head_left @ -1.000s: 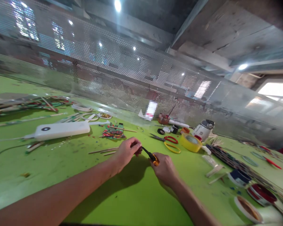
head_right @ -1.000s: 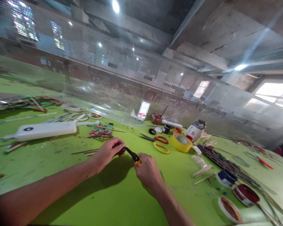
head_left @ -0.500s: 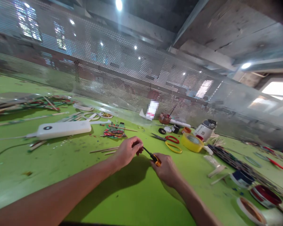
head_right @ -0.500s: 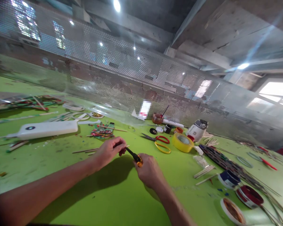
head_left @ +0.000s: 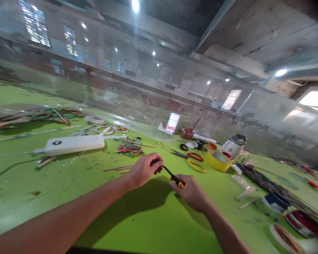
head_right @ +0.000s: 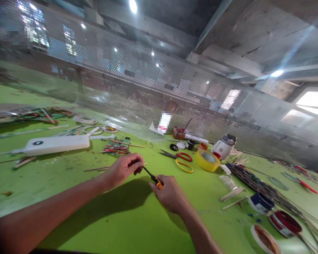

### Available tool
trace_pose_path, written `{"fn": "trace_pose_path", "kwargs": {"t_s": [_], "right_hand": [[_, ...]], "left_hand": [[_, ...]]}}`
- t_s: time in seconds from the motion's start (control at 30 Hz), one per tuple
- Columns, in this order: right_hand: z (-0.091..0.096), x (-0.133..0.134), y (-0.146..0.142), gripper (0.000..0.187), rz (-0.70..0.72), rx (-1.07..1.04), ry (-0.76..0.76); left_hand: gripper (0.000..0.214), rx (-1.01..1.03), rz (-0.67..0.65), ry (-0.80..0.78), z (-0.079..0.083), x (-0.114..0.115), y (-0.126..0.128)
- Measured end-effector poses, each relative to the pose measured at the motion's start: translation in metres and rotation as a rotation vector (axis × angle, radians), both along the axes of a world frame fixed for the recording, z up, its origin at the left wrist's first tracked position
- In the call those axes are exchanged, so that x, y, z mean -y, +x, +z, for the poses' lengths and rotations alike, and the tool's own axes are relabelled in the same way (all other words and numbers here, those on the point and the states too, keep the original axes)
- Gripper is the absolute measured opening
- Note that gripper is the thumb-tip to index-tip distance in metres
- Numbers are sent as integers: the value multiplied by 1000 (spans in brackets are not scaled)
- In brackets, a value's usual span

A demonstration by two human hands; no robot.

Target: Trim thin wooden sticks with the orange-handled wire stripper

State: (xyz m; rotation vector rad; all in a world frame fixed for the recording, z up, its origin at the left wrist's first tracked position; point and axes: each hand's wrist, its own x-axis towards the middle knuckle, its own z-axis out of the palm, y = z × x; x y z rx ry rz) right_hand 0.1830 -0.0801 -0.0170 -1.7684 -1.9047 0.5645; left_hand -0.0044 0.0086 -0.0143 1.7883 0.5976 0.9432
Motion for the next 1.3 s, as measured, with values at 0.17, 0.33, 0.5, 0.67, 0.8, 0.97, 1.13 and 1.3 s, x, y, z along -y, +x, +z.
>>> {"fn": "trace_pose_path", "kwargs": {"t_s": [0.17,0.33,0.5,0.67,0.8,0.97,1.13,1.3], "right_hand": [[5,2,1,29,36,-31,-39],[8,3,2,34,49,-78,-78],[7,4,2,38,46,-124,-126],[6,5,2,39,41,-132,-139],[4,5,2,38,26,-127,-123],[2,3,1,40,9,-135,-116],[-3,2,2,42,-3,-158,-115],[-6,1,3,41,7,-199,-128]], "left_hand": [[21,-20,-15,32,1,1,-1],[22,-46,-24,68,2,1,-2],[23,-63,-28,96,0,0,-2],[22,-72,-16,119,0,-1,-2],[21,-77,-7,130,0,0,-2],[21,-73,-3,132,2,1,-3],[21,-52,21,143,-1,1,-1],[19,-37,34,124,-4,3,1]]}}
